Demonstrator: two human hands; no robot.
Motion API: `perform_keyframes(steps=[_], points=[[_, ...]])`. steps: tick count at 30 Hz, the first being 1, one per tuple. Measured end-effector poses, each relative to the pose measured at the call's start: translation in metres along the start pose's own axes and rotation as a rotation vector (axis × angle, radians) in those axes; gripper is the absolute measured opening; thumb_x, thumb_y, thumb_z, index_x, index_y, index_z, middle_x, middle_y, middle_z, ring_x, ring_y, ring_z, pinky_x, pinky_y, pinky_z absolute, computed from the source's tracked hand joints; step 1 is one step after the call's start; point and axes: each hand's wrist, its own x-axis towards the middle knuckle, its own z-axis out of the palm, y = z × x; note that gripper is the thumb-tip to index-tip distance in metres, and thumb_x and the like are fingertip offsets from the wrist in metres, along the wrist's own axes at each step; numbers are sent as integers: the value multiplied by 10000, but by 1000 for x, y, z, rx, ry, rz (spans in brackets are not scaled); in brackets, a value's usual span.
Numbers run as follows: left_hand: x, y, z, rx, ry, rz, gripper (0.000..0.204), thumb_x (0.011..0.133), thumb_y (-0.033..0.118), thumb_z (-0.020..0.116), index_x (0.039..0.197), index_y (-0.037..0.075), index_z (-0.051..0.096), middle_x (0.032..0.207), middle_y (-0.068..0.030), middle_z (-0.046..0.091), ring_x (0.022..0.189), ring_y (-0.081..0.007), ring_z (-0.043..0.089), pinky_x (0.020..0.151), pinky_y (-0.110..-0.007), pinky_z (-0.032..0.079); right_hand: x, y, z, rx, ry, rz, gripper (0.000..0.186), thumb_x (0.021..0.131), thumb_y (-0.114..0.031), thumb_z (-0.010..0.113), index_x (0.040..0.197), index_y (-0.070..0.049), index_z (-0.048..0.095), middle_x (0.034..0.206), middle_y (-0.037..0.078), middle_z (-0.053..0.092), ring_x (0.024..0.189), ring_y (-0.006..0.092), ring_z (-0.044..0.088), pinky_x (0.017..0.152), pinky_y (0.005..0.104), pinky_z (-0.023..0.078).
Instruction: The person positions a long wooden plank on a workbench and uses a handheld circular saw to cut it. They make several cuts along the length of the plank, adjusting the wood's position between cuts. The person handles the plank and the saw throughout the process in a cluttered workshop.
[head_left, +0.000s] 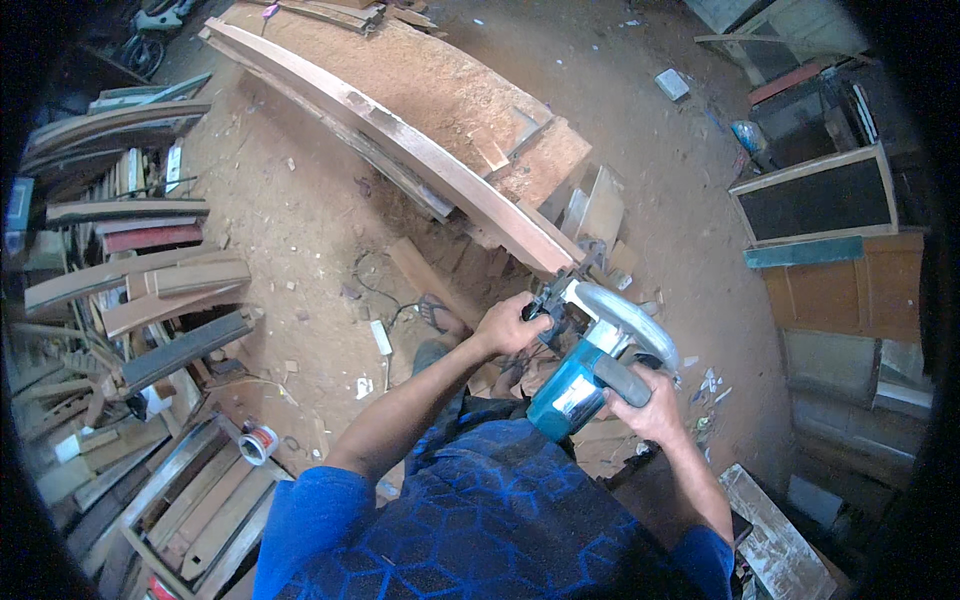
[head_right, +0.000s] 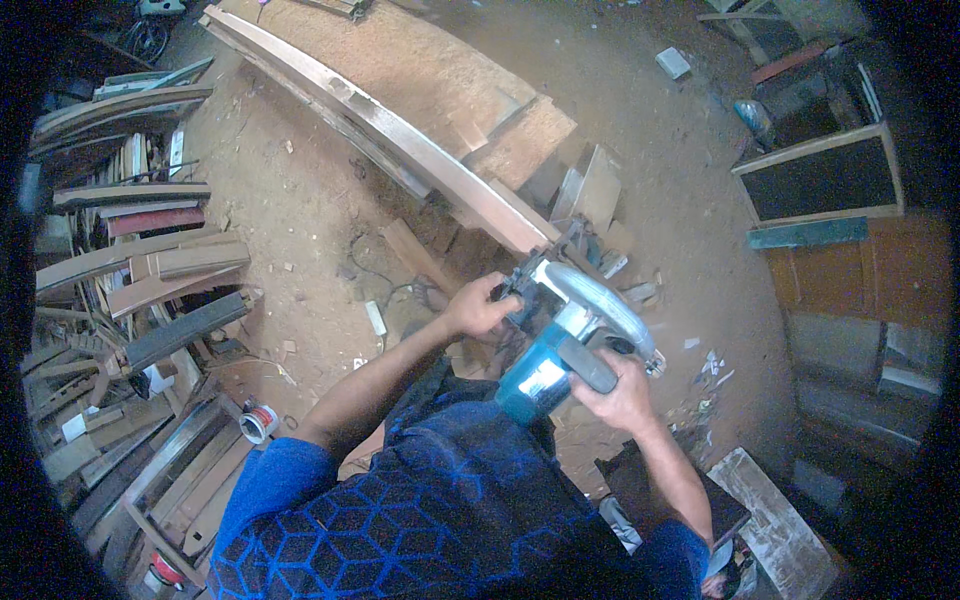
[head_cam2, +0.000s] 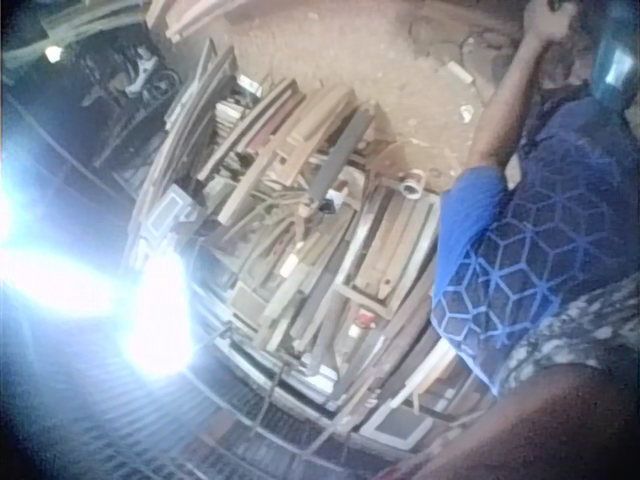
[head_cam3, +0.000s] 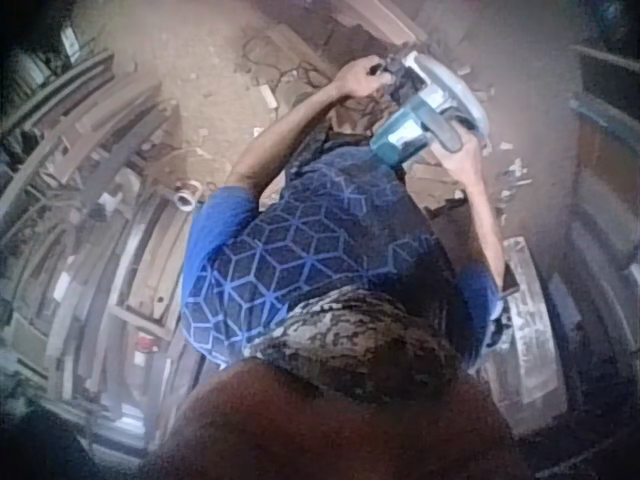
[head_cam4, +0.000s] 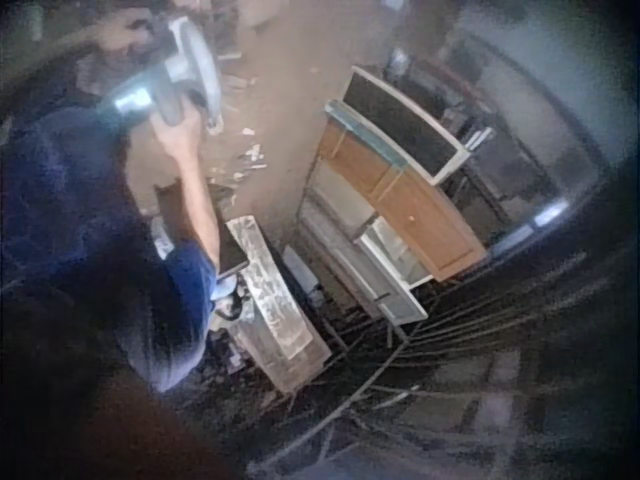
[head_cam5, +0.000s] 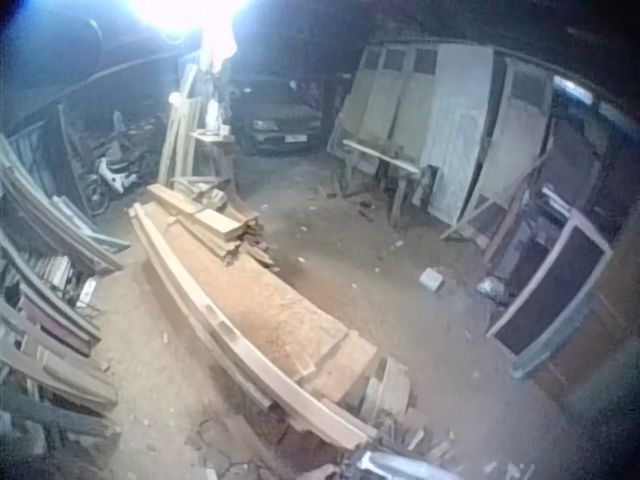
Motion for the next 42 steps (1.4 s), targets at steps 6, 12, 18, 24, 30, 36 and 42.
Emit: perform_keyframes(steps=[6, 12, 18, 24, 30, 36, 42], points=[[4, -6, -16, -45, 4, 22, 444, 869, 419, 763, 1044, 24, 659, 895, -231, 739, 869, -375, 742, 789, -455, 566, 13, -7, 8, 12, -13, -24, 281, 798, -249, 844, 907, -28, 709, 811, 169, 723, 733, 320, 730, 703, 420, 553], [5, 0, -39, -47, -20, 20, 335, 926, 297, 765, 1102, 32, 661, 849, -73, 731, 624, -136, 672, 575, -310, 539, 28, -27, 13, 13, -25, -8, 281, 811, -256, 842, 921, -31, 715, 811, 167, 721, 747, 348, 730, 712, 435, 550], [4, 10, -64, -7, 18, 51, 440, 865, 415, 771, 1039, 23, 671, 903, -213, 743, 881, -368, 735, 807, -456, 559, 42, -39, 18, -67, -28, -15, 326, 808, -298, 842, 951, -26, 731, 818, 180, 726, 759, 358, 735, 712, 439, 553], [8, 8, -87, -24, 16, 28, 460, 857, 424, 772, 1044, 17, 668, 945, -228, 736, 923, -394, 724, 832, -468, 553, 60, -60, 28, -37, -31, 28, 327, 804, -297, 846, 955, -29, 736, 817, 177, 724, 763, 351, 737, 715, 438, 555], [15, 1, -109, -4, 30, 115, 475, 860, 446, 754, 1051, 22, 655, 944, -236, 729, 925, -435, 711, 819, -504, 552, 77, -76, 35, -86, -42, 57, 333, 796, -297, 861, 962, -36, 738, 849, 168, 731, 784, 328, 741, 727, 427, 560], [19, 1, -120, 67, -5, 70, 521, 863, 494, 736, 1104, 38, 661, 1026, -244, 736, 991, -442, 712, 869, -513, 555, 78, -74, 48, -95, -19, 101, 366, 799, -314, 870, 991, -31, 738, 875, 148, 745, 805, 281, 742, 741, 398, 563], [23, 4, -144, 122, -41, 17, 565, 862, 531, 744, 1154, 54, 671, 1033, -245, 737, 1003, -441, 710, 894, -493, 554, 89, -101, 58, -79, -18, 157, 365, 813, -316, 872, 1023, -44, 748, 929, 169, 758, 848, 307, 753, 779, 404, 576]])
